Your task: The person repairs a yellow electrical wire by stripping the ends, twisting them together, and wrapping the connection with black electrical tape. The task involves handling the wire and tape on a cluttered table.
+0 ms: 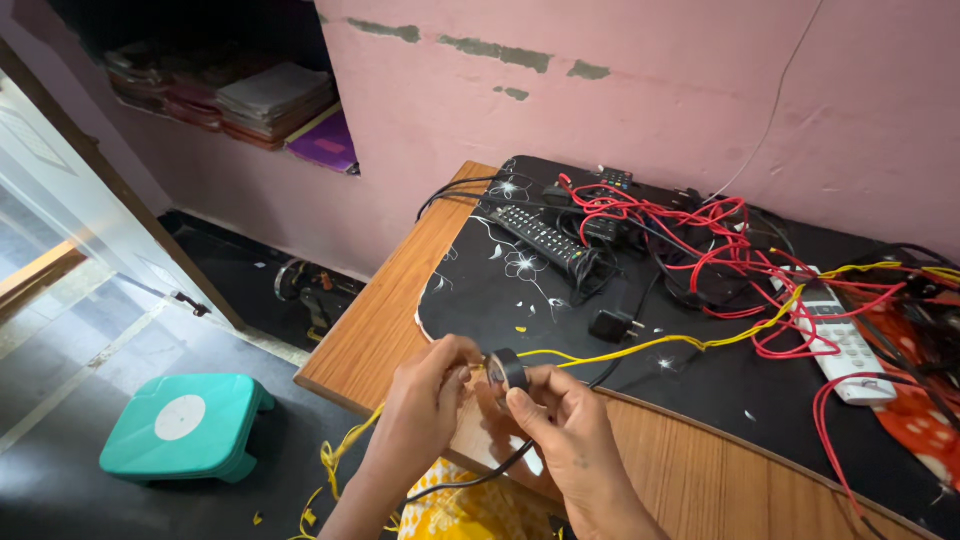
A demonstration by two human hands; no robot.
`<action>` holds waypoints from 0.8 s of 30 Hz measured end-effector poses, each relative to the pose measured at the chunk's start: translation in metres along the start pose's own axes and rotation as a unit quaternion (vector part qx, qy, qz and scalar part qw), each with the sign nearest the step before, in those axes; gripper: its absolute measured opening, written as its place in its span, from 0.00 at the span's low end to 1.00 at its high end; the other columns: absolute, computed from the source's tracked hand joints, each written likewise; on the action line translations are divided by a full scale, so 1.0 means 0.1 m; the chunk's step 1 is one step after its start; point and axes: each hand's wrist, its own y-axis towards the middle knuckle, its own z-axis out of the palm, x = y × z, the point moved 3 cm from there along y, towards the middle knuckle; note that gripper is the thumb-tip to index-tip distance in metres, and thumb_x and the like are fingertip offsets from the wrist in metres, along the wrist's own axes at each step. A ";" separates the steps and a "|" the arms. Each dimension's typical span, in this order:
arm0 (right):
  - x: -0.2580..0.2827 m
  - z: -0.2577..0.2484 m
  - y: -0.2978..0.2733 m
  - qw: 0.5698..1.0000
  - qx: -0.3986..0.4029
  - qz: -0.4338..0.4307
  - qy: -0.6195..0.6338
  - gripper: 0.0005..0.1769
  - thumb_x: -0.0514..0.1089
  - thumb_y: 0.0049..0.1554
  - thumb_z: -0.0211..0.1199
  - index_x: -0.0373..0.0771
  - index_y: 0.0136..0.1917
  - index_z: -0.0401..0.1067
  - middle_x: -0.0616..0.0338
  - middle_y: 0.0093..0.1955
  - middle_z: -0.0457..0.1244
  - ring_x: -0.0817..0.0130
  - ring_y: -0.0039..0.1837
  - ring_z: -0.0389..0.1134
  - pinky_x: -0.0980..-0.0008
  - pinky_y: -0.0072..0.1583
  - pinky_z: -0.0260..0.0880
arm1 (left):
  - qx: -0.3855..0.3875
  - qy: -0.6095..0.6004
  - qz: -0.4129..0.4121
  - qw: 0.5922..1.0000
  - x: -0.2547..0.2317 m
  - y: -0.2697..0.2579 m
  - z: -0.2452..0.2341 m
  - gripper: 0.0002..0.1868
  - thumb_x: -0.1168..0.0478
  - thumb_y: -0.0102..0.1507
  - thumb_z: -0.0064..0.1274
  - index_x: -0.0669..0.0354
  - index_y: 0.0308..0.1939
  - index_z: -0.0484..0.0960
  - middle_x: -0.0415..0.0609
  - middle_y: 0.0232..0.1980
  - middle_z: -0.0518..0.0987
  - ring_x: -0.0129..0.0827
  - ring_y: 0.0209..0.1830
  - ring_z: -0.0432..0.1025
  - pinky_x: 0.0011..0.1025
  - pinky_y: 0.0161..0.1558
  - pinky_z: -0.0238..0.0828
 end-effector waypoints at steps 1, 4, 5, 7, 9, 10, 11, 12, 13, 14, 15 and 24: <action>-0.03 0.00 0.00 1.000 0.004 -0.003 0.000 0.11 0.37 0.58 0.63 0.31 0.53 0.76 0.58 0.47 0.71 0.75 0.47 0.70 0.70 0.52 0.73 | -0.010 0.010 0.024 1.000 -0.02 -0.01 -0.01 0.09 0.74 0.60 0.49 0.64 0.44 0.78 0.56 0.37 0.81 0.44 0.37 0.78 0.34 0.39 0.73; -0.12 -0.01 0.01 0.999 0.024 -0.019 0.012 0.11 0.36 0.57 0.63 0.30 0.53 0.75 0.56 0.45 0.71 0.72 0.46 0.71 0.69 0.50 0.74 | -0.011 0.006 0.060 0.998 -0.01 -0.01 -0.01 0.12 0.74 0.60 0.50 0.64 0.46 0.81 0.56 0.39 0.82 0.44 0.37 0.78 0.33 0.39 0.74; -0.14 -0.01 0.02 0.999 0.032 -0.027 0.018 0.11 0.36 0.57 0.63 0.30 0.53 0.75 0.55 0.45 0.71 0.71 0.46 0.72 0.68 0.50 0.75 | -0.012 0.011 0.041 0.999 0.01 0.00 0.00 0.12 0.74 0.60 0.50 0.64 0.46 0.82 0.56 0.37 0.82 0.43 0.35 0.78 0.33 0.38 0.73; -0.20 -0.04 0.01 1.000 0.020 -0.012 0.004 0.11 0.36 0.56 0.64 0.31 0.53 0.75 0.54 0.44 0.71 0.70 0.44 0.71 0.68 0.48 0.73 | -0.013 0.023 0.000 1.000 0.06 0.01 0.02 0.12 0.73 0.60 0.51 0.64 0.44 0.85 0.56 0.34 0.82 0.43 0.31 0.78 0.33 0.36 0.73; -0.26 -0.07 0.00 1.000 0.018 -0.023 -0.010 0.12 0.36 0.56 0.65 0.30 0.53 0.76 0.55 0.44 0.70 0.72 0.45 0.70 0.70 0.48 0.72 | -0.038 0.015 0.024 0.999 0.08 0.01 0.02 0.10 0.73 0.59 0.52 0.65 0.42 0.85 0.55 0.34 0.83 0.40 0.31 0.79 0.32 0.36 0.74; -0.27 -0.08 -0.01 0.999 0.022 -0.042 -0.018 0.12 0.36 0.56 0.66 0.30 0.53 0.76 0.56 0.45 0.70 0.74 0.46 0.70 0.72 0.49 0.71 | -0.050 0.011 0.036 0.998 0.08 0.01 0.02 0.10 0.73 0.59 0.53 0.65 0.41 0.86 0.54 0.34 0.84 0.39 0.31 0.80 0.31 0.36 0.75; -0.28 -0.09 -0.01 0.997 0.027 -0.062 -0.026 0.12 0.36 0.56 0.66 0.29 0.54 0.76 0.57 0.47 0.70 0.75 0.48 0.70 0.74 0.51 0.71 | -0.048 0.013 0.005 0.999 0.10 0.02 0.02 0.09 0.72 0.59 0.53 0.65 0.41 0.86 0.54 0.32 0.84 0.38 0.29 0.79 0.31 0.34 0.74; -0.28 -0.10 -0.01 0.996 0.033 -0.073 -0.039 0.12 0.36 0.57 0.66 0.28 0.53 0.75 0.57 0.46 0.70 0.75 0.47 0.70 0.74 0.51 0.71 | -0.045 0.016 -0.025 0.999 0.11 0.02 0.03 0.09 0.72 0.59 0.54 0.65 0.40 0.87 0.54 0.31 0.84 0.38 0.26 0.78 0.31 0.33 0.74; -0.29 -0.10 -0.02 0.995 0.038 -0.082 -0.050 0.11 0.36 0.57 0.66 0.27 0.52 0.75 0.57 0.46 0.69 0.75 0.47 0.69 0.74 0.51 0.71 | -0.041 0.018 -0.057 0.997 0.12 0.02 0.03 0.08 0.71 0.59 0.54 0.65 0.40 0.87 0.54 0.29 0.84 0.37 0.24 0.77 0.32 0.31 0.73; -0.29 -0.10 -0.02 0.993 0.043 -0.092 -0.062 0.10 0.36 0.58 0.67 0.26 0.51 0.75 0.57 0.46 0.69 0.75 0.47 0.69 0.74 0.51 0.71 | -0.045 0.013 -0.055 0.997 0.10 0.03 0.03 0.08 0.71 0.59 0.53 0.65 0.39 0.87 0.53 0.29 0.84 0.35 0.24 0.77 0.31 0.31 0.73; -0.30 -0.10 -0.03 0.993 0.038 -0.087 -0.064 0.11 0.35 0.57 0.66 0.26 0.52 0.75 0.58 0.46 0.69 0.75 0.48 0.70 0.73 0.51 0.71 | -0.049 0.007 -0.053 0.997 0.10 0.04 0.04 0.08 0.72 0.60 0.52 0.66 0.39 0.87 0.53 0.28 0.84 0.34 0.24 0.77 0.30 0.31 0.73; -0.33 -0.05 0.01 0.995 0.025 -0.060 -0.081 0.13 0.35 0.54 0.67 0.27 0.53 0.78 0.54 0.47 0.73 0.74 0.48 0.72 0.72 0.52 0.74 | -0.053 -0.028 -0.093 0.994 -0.01 0.12 0.05 0.07 0.73 0.62 0.49 0.67 0.37 0.84 0.50 0.22 0.75 0.28 0.20 0.67 0.30 0.26 0.66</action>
